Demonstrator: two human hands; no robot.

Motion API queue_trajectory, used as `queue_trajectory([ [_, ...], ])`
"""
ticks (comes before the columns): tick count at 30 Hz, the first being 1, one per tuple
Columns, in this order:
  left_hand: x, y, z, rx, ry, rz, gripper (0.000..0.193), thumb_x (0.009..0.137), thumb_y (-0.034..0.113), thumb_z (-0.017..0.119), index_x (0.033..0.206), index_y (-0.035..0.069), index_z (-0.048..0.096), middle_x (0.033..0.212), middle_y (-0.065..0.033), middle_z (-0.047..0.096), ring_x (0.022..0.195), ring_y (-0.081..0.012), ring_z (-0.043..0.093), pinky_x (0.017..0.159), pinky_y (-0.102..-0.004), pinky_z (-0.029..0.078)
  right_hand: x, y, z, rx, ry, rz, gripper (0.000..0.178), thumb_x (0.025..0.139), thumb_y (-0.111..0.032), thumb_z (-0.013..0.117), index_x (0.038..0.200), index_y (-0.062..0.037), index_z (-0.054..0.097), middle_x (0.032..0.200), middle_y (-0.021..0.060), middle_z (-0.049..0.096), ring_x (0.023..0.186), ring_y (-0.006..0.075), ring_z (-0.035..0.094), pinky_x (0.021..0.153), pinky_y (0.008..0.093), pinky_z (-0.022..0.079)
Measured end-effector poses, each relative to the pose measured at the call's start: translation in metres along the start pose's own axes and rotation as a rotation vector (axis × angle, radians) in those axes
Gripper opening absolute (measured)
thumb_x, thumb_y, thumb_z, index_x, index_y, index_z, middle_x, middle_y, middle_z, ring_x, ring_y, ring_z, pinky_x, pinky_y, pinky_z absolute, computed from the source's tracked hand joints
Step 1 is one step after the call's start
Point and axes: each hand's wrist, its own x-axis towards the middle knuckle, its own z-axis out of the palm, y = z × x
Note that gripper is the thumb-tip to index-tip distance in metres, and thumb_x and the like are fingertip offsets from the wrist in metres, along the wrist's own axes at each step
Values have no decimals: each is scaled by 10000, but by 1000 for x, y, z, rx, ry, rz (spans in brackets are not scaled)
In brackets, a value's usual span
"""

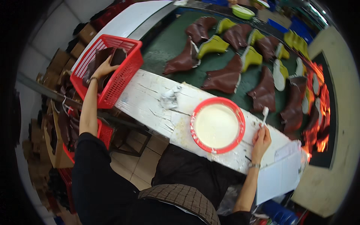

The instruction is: Applying glue to the interior edges of leather shoe components using a small brush.

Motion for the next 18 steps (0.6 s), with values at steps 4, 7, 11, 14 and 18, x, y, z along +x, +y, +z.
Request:
queue_trajectory([
  [4,40,130,91,-20,-27,-65,582,769,226,720,1301,0,653,1238,-279,676,1170,-384,664,1004,-437,518,-17,-21,-50,-223,156,14,285,1075,-203,545,1194,14,686,703,-44,493,558,37,412,492,217,318],
  [7,19,152,21,148,513,72,524,886,346,715,1338,86,656,1248,-224,693,1187,-405,646,1012,-463,494,-28,-50,-27,-547,52,-338,218,998,-123,660,1158,12,721,808,-25,590,646,60,487,575,233,400],
  [11,-86,288,-51,-366,515,164,409,973,223,679,1290,-33,641,1131,-123,737,996,-186,684,880,-313,523,-53,-102,13,-833,-113,-309,159,917,-135,732,1047,-54,774,880,38,673,725,146,622,645,276,475],
  [14,-126,339,5,-216,497,150,366,970,142,638,1290,-35,639,1180,-167,728,1069,-280,691,967,-377,507,-59,-114,20,-1134,-134,-275,141,871,-172,757,977,-82,776,891,37,674,782,215,662,673,334,509],
  [18,-154,373,102,-347,377,189,364,932,13,564,1285,41,649,1156,-193,720,1105,-361,695,943,-423,526,-62,-118,27,-1339,-188,-490,112,842,-184,758,917,-102,767,857,32,650,796,246,666,679,377,522],
])
